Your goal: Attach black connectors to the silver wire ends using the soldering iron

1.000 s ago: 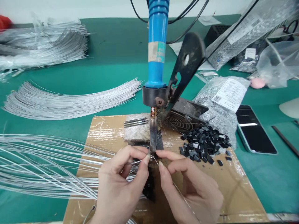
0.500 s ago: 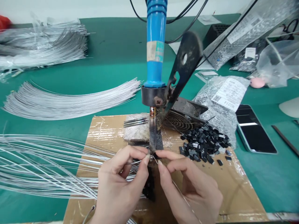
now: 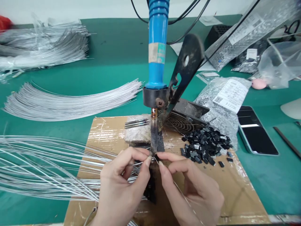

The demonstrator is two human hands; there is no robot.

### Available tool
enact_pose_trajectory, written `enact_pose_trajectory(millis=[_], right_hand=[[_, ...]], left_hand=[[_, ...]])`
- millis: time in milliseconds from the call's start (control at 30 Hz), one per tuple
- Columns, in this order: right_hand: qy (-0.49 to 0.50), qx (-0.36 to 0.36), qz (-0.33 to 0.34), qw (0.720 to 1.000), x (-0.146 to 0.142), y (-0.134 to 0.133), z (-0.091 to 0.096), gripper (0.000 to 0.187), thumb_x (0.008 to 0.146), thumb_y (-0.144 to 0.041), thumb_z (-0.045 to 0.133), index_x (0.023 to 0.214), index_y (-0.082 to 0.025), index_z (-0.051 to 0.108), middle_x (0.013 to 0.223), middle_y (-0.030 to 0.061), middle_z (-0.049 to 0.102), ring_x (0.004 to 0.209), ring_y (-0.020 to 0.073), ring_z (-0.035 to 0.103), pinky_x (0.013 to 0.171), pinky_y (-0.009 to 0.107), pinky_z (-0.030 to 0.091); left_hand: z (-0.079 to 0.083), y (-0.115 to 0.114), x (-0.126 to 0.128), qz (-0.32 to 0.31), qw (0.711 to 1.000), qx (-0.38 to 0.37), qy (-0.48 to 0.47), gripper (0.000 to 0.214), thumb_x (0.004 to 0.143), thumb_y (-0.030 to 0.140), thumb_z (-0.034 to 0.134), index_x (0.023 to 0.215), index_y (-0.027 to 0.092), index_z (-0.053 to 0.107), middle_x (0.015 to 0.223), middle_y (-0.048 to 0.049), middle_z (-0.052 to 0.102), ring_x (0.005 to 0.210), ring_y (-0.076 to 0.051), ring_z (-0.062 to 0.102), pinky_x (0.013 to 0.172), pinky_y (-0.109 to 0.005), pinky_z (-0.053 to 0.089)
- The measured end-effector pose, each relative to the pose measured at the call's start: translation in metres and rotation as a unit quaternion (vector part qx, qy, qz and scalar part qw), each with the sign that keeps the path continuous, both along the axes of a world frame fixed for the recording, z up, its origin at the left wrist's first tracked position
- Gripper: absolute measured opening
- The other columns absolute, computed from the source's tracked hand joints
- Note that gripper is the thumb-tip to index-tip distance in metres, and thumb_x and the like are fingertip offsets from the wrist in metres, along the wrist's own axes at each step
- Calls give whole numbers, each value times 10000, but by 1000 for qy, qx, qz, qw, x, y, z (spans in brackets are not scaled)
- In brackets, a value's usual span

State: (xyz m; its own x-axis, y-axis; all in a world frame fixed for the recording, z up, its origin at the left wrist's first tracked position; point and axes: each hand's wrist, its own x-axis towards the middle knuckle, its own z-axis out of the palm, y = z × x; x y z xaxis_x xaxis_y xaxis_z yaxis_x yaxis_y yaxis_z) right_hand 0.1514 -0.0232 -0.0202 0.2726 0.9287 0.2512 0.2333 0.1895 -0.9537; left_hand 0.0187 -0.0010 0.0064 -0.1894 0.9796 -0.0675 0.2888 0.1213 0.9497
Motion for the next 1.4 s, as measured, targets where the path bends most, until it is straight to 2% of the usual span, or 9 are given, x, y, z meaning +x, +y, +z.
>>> enact_pose_trajectory(millis=[333, 500, 667, 900, 1133, 1233, 1333, 1400], right_hand=[[5, -4, 11, 1000, 1, -1, 1, 180, 883, -59, 733, 824, -225, 700, 1023, 41, 844, 838, 153, 810, 799, 223, 645], [3, 1, 7, 1000, 0, -1, 0, 190, 868, -51, 737, 811, -227, 695, 1026, 14, 847, 833, 128, 811, 809, 188, 627], [8, -3, 10, 1000, -1, 0, 0, 190, 872, -53, 732, 802, -221, 679, 1016, 36, 846, 842, 139, 810, 805, 198, 629], [5, -1, -9, 1000, -3, 2, 1, 180, 893, -128, 730, 758, -226, 663, 974, 70, 851, 822, 185, 825, 747, 231, 658], [16, -6, 0, 1000, -4, 2, 0, 190, 895, -102, 725, 770, -226, 656, 1002, 45, 845, 850, 162, 816, 784, 221, 630], [27, -25, 2, 999, -2, 1, 0, 203, 914, -131, 723, 751, -223, 645, 1030, 30, 834, 874, 143, 803, 810, 207, 603], [22, -64, -24, 997, 11, 0, -2, 143, 949, -187, 724, 828, -238, 667, 874, -1, 787, 767, 121, 754, 702, 186, 578], [7, -87, -72, 994, 29, 0, -5, 68, 954, -232, 753, 937, -248, 689, 662, -53, 676, 558, 96, 632, 532, 166, 506]], left_hand=[[1, -1, -2, 1, 1000, -3, 9, 124, 820, 157, 749, 724, 235, 752, 827, -9, 798, 774, -174, 745, 562, -213, 527], [0, -1, -2, -1, 1000, 0, 9, 128, 833, 173, 743, 721, 235, 750, 834, -9, 799, 772, -170, 740, 571, -213, 530], [1, 0, -3, -2, 1000, -25, 19, 116, 833, 183, 742, 729, 234, 744, 856, -4, 816, 771, -167, 742, 604, -215, 540], [0, 3, -4, 0, 1000, -25, -1, 99, 817, 172, 759, 731, 218, 743, 834, -14, 809, 711, -157, 726, 554, -200, 524], [-5, 6, -10, -59, 998, 3, 3, 138, 866, 133, 719, 767, 229, 717, 838, 11, 801, 662, -119, 710, 580, -163, 543], [-7, 3, -13, -70, 996, 4, 46, 143, 896, 162, 695, 770, 228, 709, 815, 10, 788, 595, -116, 645, 531, -189, 502], [-12, 0, -20, -94, 986, 17, 140, 163, 921, 184, 676, 770, 236, 708, 816, 16, 783, 487, -108, 495, 487, -242, 429], [-17, -1, -27, -121, 974, 37, 186, 166, 925, 173, 675, 777, 240, 710, 843, 0, 787, 570, -141, 589, 590, -284, 489]])
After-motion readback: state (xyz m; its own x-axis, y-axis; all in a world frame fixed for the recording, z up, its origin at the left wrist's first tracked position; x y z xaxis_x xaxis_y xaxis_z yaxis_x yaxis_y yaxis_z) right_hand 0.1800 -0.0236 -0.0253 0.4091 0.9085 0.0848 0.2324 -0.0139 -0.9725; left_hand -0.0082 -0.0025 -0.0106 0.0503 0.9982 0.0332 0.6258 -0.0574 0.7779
